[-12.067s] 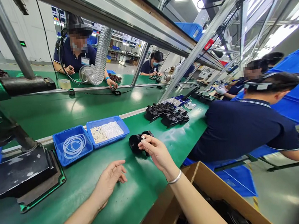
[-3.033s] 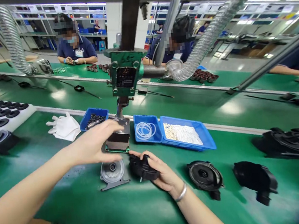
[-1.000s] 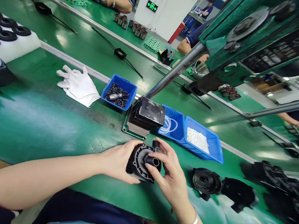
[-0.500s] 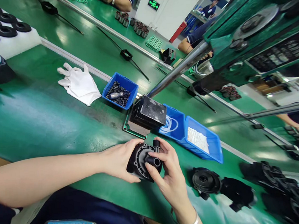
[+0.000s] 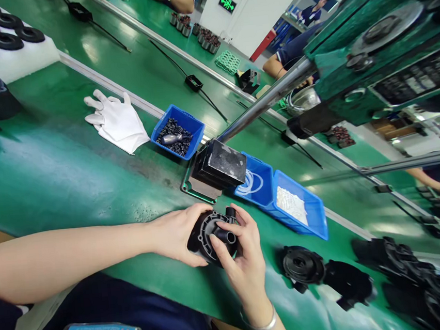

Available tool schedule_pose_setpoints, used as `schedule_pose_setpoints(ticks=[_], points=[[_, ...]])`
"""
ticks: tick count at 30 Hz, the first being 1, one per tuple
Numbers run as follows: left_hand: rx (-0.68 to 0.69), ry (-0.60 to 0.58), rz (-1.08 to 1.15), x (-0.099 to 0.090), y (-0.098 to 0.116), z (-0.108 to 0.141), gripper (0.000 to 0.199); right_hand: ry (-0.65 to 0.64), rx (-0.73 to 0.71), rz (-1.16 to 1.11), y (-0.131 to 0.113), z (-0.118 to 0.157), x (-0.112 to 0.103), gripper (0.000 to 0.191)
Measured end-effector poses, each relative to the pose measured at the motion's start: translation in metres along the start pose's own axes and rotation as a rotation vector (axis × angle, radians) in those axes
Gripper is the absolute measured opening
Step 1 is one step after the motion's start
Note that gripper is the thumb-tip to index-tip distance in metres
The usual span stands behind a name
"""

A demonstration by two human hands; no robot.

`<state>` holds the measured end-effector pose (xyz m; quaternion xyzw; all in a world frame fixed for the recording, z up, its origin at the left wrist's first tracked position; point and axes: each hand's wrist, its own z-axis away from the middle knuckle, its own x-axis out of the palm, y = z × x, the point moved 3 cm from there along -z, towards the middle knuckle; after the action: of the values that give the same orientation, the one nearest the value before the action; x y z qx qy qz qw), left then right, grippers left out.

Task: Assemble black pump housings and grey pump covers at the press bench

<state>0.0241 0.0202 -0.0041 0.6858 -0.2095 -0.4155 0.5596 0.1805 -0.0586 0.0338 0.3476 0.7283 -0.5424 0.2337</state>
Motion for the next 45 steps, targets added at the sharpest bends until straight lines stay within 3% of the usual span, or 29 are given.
schedule_pose_setpoints(ticks=[29,32,35,38,42,45], points=[[-0.006,-0.002,-0.013,0.001,0.0,-0.001,0.095,0.034,0.011,0.011,-0.001,0.002,0.0,0.024],[0.06,0.003,0.0,0.0,0.001,0.0,0.099,0.022,0.029,0.008,0.0,0.001,0.001,0.024],[0.187,-0.027,-0.038,0.001,0.001,0.0,0.096,0.019,0.093,-0.049,0.004,0.003,0.004,0.034],[0.208,-0.017,-0.089,0.006,-0.001,0.001,0.084,-0.01,0.127,-0.131,0.009,0.004,0.004,0.052],[0.207,0.052,-0.13,0.004,0.007,0.004,0.082,-0.023,0.055,-0.159,0.006,-0.015,-0.024,0.062],[0.252,0.089,-0.177,-0.016,0.034,0.005,0.085,0.185,-0.053,-0.105,-0.009,-0.051,-0.078,0.053]])
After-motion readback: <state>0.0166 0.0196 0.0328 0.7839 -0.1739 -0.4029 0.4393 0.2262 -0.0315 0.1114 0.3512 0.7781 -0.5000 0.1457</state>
